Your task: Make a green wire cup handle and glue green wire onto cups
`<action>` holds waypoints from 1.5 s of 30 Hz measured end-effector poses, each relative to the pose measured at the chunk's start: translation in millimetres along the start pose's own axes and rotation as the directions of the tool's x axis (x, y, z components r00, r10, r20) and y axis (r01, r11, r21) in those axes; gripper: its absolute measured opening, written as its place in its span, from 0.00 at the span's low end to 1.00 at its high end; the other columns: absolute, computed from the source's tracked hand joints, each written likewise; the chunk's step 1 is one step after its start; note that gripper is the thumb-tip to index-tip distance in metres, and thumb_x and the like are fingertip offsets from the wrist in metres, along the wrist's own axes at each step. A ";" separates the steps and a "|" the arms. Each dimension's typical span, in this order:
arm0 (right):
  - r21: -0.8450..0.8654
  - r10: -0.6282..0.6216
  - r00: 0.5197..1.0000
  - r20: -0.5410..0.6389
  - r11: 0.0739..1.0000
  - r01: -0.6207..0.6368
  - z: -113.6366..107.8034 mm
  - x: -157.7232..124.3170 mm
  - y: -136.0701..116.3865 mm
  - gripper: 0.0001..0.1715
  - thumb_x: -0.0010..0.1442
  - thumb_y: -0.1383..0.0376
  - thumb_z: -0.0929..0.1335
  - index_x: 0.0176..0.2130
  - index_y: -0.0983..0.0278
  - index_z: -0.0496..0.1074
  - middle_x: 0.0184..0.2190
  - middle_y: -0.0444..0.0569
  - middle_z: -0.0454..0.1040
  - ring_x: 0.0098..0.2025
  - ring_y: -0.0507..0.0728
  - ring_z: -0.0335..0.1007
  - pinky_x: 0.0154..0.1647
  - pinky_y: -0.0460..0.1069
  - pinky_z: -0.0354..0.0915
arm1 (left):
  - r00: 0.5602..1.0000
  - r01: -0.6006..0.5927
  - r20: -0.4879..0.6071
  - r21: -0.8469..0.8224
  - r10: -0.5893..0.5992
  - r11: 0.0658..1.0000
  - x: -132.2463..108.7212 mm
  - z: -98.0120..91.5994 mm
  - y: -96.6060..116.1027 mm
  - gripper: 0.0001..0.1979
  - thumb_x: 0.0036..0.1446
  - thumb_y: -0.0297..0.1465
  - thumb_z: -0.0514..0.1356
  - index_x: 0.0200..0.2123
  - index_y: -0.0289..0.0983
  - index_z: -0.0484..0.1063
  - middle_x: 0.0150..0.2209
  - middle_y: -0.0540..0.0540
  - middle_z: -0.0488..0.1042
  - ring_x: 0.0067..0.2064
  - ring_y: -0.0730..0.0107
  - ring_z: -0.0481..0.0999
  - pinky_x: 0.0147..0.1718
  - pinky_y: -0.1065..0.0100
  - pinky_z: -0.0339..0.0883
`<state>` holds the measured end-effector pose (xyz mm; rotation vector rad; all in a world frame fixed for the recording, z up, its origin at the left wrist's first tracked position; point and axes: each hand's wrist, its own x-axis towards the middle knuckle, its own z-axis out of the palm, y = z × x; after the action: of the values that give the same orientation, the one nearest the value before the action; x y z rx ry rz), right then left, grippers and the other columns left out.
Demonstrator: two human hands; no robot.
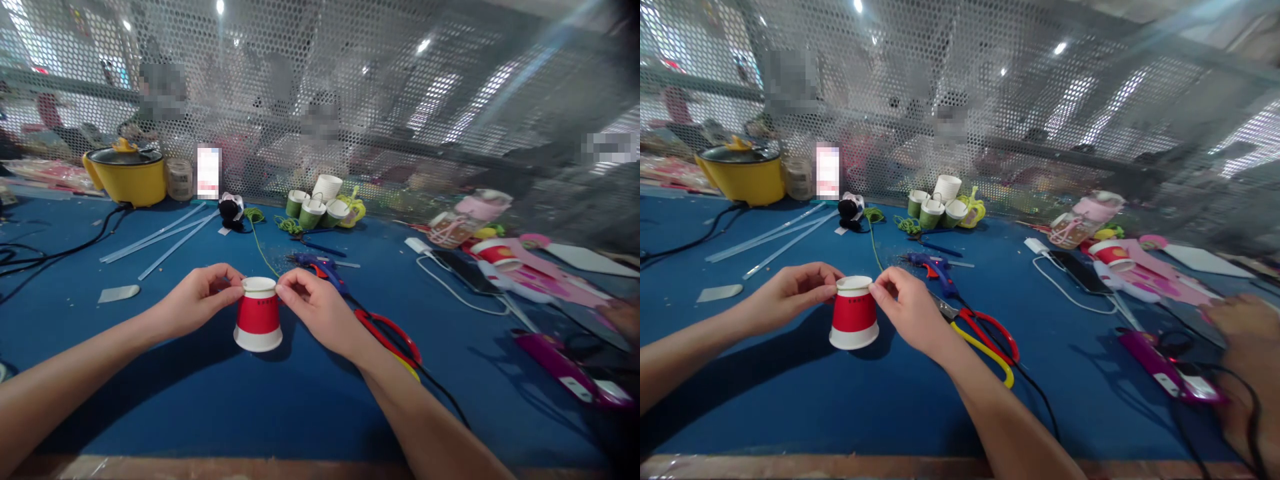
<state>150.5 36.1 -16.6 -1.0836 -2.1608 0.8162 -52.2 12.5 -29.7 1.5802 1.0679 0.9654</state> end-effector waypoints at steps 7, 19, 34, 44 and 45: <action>-0.012 0.012 1.000 0.002 1.000 -0.012 1.3 -2.0 -3.9 0.08 0.58 0.63 0.60 0.29 0.65 0.64 0.27 0.47 0.67 0.30 0.52 0.63 0.31 0.47 0.60 | 1.000 0.015 -0.002 0.027 -0.015 1.000 -3.3 1.9 2.0 0.09 0.53 0.35 0.53 0.28 0.35 0.62 0.35 0.45 0.71 0.33 0.71 0.68 0.33 0.68 0.63; -0.067 0.000 0.999 -0.036 0.998 -0.003 2.3 -5.0 -9.3 0.08 0.58 0.64 0.60 0.29 0.65 0.64 0.25 0.45 0.66 0.27 0.51 0.61 0.28 0.46 0.59 | 1.000 -0.001 -0.019 0.033 0.002 0.999 -5.2 3.8 0.0 0.09 0.54 0.35 0.52 0.28 0.35 0.62 0.38 0.44 0.70 0.34 0.72 0.68 0.33 0.69 0.64; -0.096 0.004 0.998 -0.067 0.995 -0.011 4.5 -5.5 -10.7 0.08 0.58 0.65 0.60 0.29 0.65 0.65 0.25 0.46 0.67 0.27 0.51 0.62 0.29 0.46 0.59 | 0.997 0.016 -0.075 0.001 -0.016 1.000 -7.4 7.5 0.7 0.09 0.55 0.36 0.51 0.28 0.36 0.60 0.31 0.49 0.68 0.35 0.70 0.69 0.35 0.66 0.66; -0.124 -0.007 0.997 -0.074 0.992 -0.002 5.2 -5.9 -10.0 0.08 0.58 0.65 0.60 0.29 0.65 0.65 0.25 0.46 0.67 0.27 0.51 0.62 0.29 0.46 0.59 | 0.992 0.050 -0.112 -0.067 -0.057 0.997 -8.3 12.2 1.8 0.08 0.54 0.35 0.52 0.28 0.36 0.58 0.31 0.49 0.68 0.35 0.71 0.70 0.35 0.66 0.68; -0.127 -0.007 0.997 -0.075 0.992 -0.002 5.2 -6.0 -10.3 0.08 0.58 0.65 0.60 0.29 0.65 0.65 0.25 0.45 0.67 0.27 0.51 0.62 0.29 0.46 0.59 | 0.992 0.050 -0.112 -0.065 -0.057 0.997 -8.1 12.2 1.5 0.08 0.54 0.35 0.52 0.28 0.36 0.58 0.31 0.49 0.68 0.35 0.71 0.70 0.35 0.66 0.68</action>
<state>144.8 24.8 -13.7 -1.1556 -2.1746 0.6332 -43.1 1.2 -31.8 1.4531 1.1425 1.0527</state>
